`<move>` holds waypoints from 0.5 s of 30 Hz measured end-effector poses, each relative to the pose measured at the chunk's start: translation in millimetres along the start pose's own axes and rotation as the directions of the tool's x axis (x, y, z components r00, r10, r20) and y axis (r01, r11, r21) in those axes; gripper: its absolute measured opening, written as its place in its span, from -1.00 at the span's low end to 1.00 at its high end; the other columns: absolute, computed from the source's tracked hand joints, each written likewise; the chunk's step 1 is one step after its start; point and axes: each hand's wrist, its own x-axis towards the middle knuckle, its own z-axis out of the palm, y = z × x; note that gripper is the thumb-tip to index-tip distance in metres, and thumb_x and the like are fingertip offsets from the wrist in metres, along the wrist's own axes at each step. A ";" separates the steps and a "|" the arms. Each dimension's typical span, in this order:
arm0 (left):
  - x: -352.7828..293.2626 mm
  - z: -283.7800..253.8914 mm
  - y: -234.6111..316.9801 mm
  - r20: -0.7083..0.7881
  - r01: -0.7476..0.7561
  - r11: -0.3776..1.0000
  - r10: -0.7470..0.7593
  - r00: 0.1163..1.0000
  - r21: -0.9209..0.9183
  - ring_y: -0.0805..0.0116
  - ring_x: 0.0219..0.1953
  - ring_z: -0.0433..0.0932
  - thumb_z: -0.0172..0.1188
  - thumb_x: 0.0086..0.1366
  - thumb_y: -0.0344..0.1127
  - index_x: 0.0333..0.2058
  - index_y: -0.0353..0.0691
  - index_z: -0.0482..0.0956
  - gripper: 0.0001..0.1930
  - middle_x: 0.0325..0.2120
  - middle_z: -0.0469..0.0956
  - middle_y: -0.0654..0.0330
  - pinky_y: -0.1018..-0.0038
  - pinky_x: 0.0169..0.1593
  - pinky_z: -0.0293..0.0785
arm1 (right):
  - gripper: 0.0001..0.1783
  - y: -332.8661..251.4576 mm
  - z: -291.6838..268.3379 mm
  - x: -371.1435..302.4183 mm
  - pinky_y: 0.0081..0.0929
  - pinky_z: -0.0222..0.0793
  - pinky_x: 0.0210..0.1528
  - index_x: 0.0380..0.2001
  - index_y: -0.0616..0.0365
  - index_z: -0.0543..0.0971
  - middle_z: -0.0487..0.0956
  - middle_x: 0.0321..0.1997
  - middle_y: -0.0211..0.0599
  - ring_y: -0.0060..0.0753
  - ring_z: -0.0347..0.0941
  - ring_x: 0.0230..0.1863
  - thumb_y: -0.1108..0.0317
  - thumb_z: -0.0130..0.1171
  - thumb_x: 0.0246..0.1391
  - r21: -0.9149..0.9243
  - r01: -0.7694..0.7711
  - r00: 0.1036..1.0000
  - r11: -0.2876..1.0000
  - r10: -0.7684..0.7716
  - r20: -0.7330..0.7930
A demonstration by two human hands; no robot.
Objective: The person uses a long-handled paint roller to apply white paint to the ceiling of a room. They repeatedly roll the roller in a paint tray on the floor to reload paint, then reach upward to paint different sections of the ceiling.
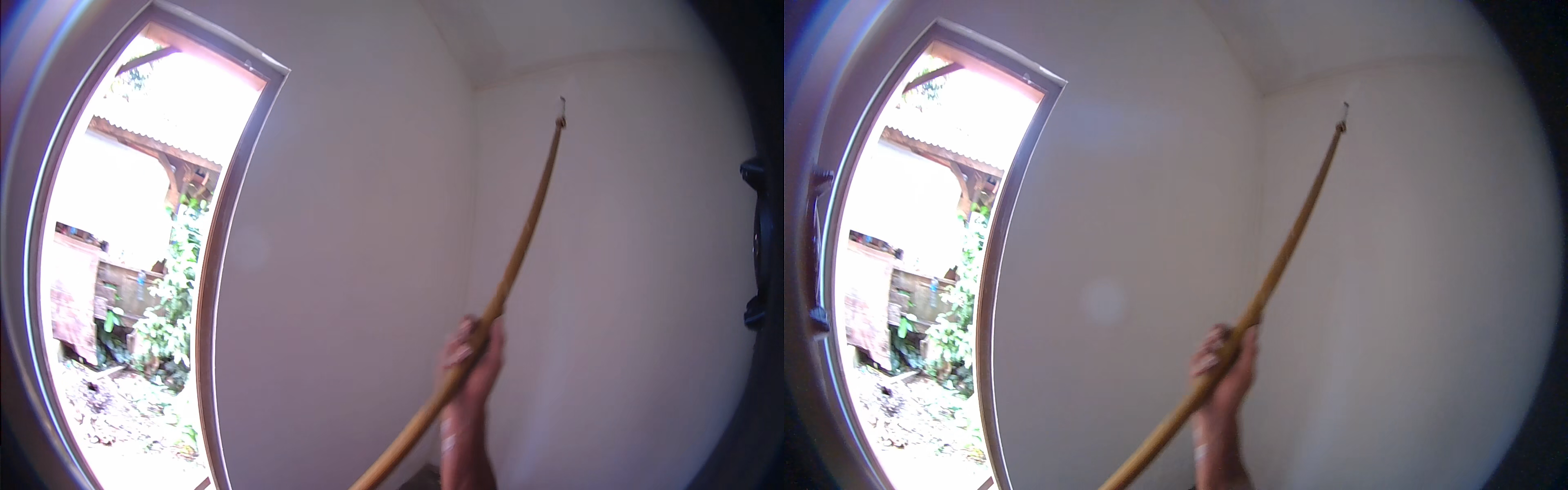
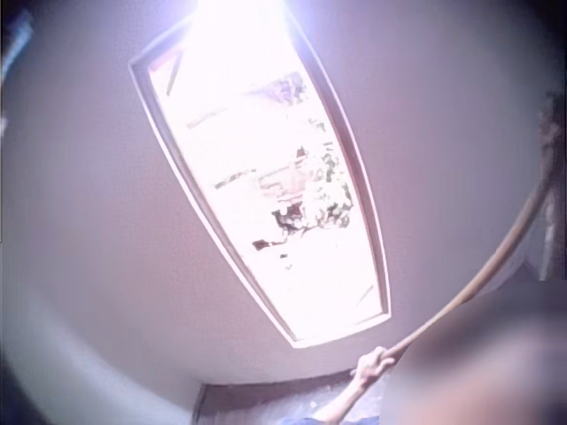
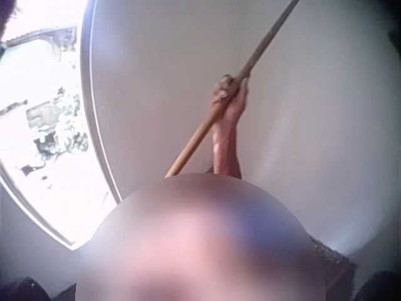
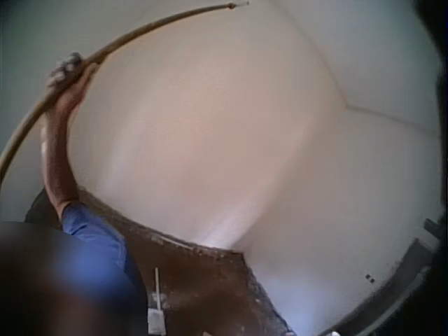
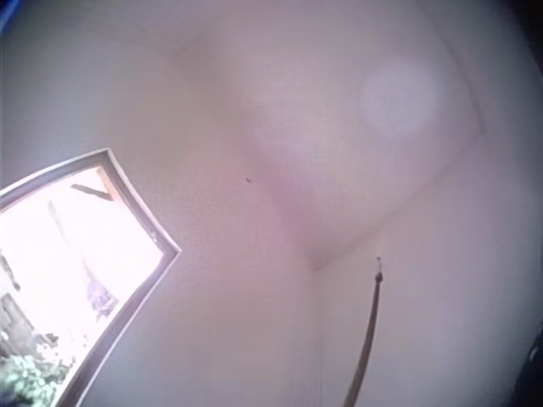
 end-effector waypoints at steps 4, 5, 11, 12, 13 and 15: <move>92.3 33.0 117.4 -0.228 -0.003 0.986 -0.036 0.973 -0.168 0.06 -0.47 0.51 0.24 0.43 -0.08 -0.25 -0.17 0.60 -0.74 -0.56 0.51 0.04 0.17 -0.35 0.41 | -0.39 90.0 -48.8 -57.4 -0.60 0.39 -0.63 -0.23 -0.05 0.47 0.52 -0.46 -0.48 -0.55 0.41 -0.63 -0.41 -0.07 0.33 -0.198 -0.128 0.991 0.972 0.116 -0.066; 103.4 37.3 142.8 -0.248 -0.008 0.986 -0.034 0.968 -0.164 0.06 -0.46 0.51 0.24 0.43 -0.06 -0.20 -0.16 0.57 -0.73 -0.55 0.51 0.02 0.17 -0.35 0.40 | -0.34 93.9 -54.8 -56.6 -0.59 0.35 -0.65 -0.39 -0.03 0.46 0.50 -0.51 -0.49 -0.56 0.37 -0.66 -0.44 -0.08 0.31 -0.254 -0.128 0.990 0.959 0.109 -0.086; 157.7 27.9 233.2 -0.392 -0.250 0.966 0.207 0.896 -0.060 0.12 -0.43 0.52 0.22 0.44 -0.02 0.00 -0.18 0.51 -0.63 -0.48 0.52 0.01 0.18 -0.32 0.45 | -0.35 47.5 -38.6 40.9 -0.55 0.19 -0.74 -0.39 -0.07 0.29 0.32 -0.60 -0.51 -0.60 0.20 -0.75 -0.46 -0.15 0.33 -0.311 -0.127 0.983 0.942 0.162 0.090; 167.9 15.0 242.5 -0.419 -0.235 0.972 0.210 0.883 -0.006 0.18 -0.46 0.51 0.20 0.45 -0.07 0.00 -0.21 0.52 -0.65 -0.52 0.51 0.06 0.23 -0.33 0.47 | -0.39 43.5 -26.5 63.7 -0.54 0.18 -0.74 -0.30 -0.07 0.29 0.32 -0.59 -0.51 -0.60 0.20 -0.75 -0.42 -0.14 0.35 -0.288 -0.087 0.985 0.954 0.125 0.115; 178.5 -0.5 253.7 -0.444 -0.219 0.975 0.217 0.869 0.047 0.25 -0.48 0.49 0.18 0.46 -0.12 0.00 -0.25 0.54 -0.68 -0.55 0.50 0.10 0.27 -0.35 0.48 | -0.42 38.7 -11.9 86.3 -0.54 0.18 -0.74 -0.21 -0.07 0.29 0.33 -0.57 -0.51 -0.60 0.20 -0.74 -0.39 -0.13 0.37 -0.263 -0.048 0.986 0.964 0.087 0.140; 202.1 -35.8 282.8 -0.492 -0.198 0.968 0.248 0.834 0.153 0.38 -0.53 0.47 0.13 0.48 -0.23 0.00 -0.31 0.57 -0.71 -0.62 0.47 0.19 0.36 -0.38 0.50 | -0.48 33.0 29.3 134.4 -0.55 0.18 -0.73 0.06 -0.08 0.27 0.33 -0.55 -0.51 -0.61 0.21 -0.73 -0.27 -0.11 0.41 -0.174 0.065 0.987 0.983 -0.037 0.158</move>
